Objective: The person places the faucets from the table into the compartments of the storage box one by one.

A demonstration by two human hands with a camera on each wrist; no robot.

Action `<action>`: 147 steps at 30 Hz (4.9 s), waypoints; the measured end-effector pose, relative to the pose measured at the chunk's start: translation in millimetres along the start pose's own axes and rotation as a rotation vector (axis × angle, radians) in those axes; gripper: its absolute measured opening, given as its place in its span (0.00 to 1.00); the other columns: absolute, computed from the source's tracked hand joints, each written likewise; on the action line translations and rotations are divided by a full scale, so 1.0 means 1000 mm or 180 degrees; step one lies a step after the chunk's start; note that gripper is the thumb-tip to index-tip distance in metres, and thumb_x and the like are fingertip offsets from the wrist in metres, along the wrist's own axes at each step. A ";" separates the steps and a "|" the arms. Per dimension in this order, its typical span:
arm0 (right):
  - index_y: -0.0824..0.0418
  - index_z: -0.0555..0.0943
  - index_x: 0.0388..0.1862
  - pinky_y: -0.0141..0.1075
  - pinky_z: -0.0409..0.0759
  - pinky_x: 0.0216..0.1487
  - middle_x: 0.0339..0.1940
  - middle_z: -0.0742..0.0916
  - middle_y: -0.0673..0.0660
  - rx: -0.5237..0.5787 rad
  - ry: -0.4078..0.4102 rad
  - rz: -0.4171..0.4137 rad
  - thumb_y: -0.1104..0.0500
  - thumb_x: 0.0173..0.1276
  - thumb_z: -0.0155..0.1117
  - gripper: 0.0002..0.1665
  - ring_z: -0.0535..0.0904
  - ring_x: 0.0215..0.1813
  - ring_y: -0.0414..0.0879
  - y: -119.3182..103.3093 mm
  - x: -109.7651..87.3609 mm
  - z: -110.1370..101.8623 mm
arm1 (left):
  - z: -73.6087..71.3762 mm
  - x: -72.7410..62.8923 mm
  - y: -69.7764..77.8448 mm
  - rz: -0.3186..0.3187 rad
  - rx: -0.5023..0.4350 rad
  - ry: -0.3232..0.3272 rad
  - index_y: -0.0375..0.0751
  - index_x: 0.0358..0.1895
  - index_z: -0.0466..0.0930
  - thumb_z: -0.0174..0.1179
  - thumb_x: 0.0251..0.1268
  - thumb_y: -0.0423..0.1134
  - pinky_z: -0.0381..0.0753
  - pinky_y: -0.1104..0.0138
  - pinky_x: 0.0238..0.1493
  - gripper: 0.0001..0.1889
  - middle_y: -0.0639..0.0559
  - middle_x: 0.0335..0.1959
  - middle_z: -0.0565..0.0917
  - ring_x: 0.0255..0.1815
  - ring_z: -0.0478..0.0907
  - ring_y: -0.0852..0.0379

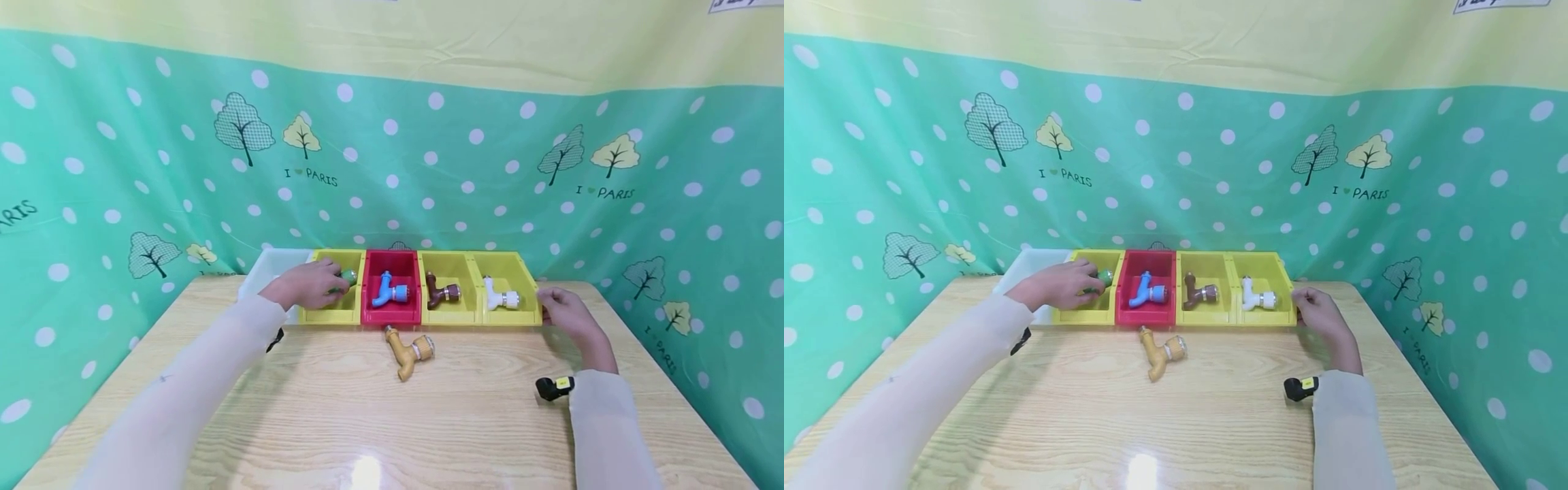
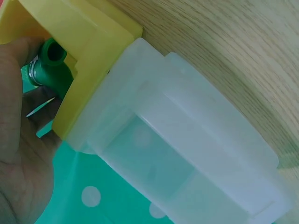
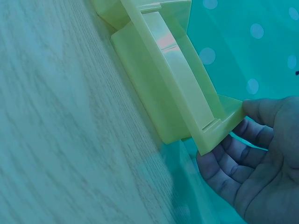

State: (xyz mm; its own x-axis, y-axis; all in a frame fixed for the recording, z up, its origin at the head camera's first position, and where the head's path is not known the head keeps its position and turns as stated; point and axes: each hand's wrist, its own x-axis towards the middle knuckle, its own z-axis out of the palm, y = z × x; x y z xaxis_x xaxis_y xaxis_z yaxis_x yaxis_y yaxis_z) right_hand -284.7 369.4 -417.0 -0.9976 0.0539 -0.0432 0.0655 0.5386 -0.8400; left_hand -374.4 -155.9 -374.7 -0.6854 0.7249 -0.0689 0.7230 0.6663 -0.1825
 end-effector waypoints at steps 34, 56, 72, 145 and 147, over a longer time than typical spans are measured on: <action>0.74 0.68 0.69 0.49 0.83 0.56 0.62 0.76 0.71 0.0012 -0.0001 0.0102 0.45 0.86 0.38 0.34 0.78 0.55 0.57 -0.002 -0.001 0.001 | 0.015 0.018 -0.003 -0.0078 0.0068 -0.0377 0.59 0.45 0.81 0.58 0.77 0.47 0.80 0.56 0.50 0.03 0.53 0.42 0.75 0.47 0.71 0.50; 0.74 0.66 0.71 0.49 0.82 0.57 0.64 0.75 0.72 -0.0023 0.0000 0.0095 0.44 0.86 0.38 0.35 0.77 0.56 0.58 -0.002 -0.001 0.001 | 0.008 0.017 0.001 -0.0155 -0.0019 -0.0383 0.62 0.47 0.82 0.61 0.75 0.50 0.79 0.50 0.59 0.05 0.53 0.46 0.80 0.50 0.75 0.49; 0.73 0.68 0.69 0.49 0.82 0.58 0.62 0.75 0.71 -0.0008 0.0003 0.0094 0.44 0.86 0.38 0.34 0.77 0.55 0.58 -0.002 -0.001 0.001 | -0.024 -0.008 -0.001 0.0122 -0.0038 0.0567 0.47 0.48 0.82 0.62 0.73 0.39 0.78 0.53 0.55 0.05 0.54 0.40 0.80 0.44 0.75 0.50; 0.75 0.69 0.66 0.47 0.83 0.54 0.60 0.77 0.71 -0.0036 -0.0013 -0.0018 0.46 0.87 0.39 0.32 0.79 0.52 0.55 0.000 -0.001 0.001 | 0.011 0.011 0.160 0.0949 -0.0508 0.0074 0.66 0.49 0.81 0.60 0.72 0.55 0.68 0.68 0.42 0.07 0.63 0.35 0.69 0.38 0.66 0.63; 0.75 0.69 0.67 0.47 0.83 0.54 0.60 0.77 0.71 -0.0042 -0.0018 -0.0019 0.46 0.87 0.39 0.33 0.79 0.52 0.55 -0.001 -0.001 0.001 | 0.010 0.010 0.161 0.0960 -0.0491 0.0076 0.66 0.49 0.81 0.60 0.72 0.55 0.69 0.67 0.42 0.08 0.62 0.35 0.69 0.38 0.67 0.63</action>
State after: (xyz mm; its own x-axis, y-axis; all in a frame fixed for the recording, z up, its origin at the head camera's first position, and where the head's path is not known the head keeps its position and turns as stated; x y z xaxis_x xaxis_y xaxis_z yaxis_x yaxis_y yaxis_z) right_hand -283.5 368.1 -416.6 -0.9981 0.0459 -0.0413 0.0598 0.5499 -0.8331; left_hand -265.8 -43.0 -415.1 -0.4376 0.8961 -0.0739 0.8988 0.4384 -0.0066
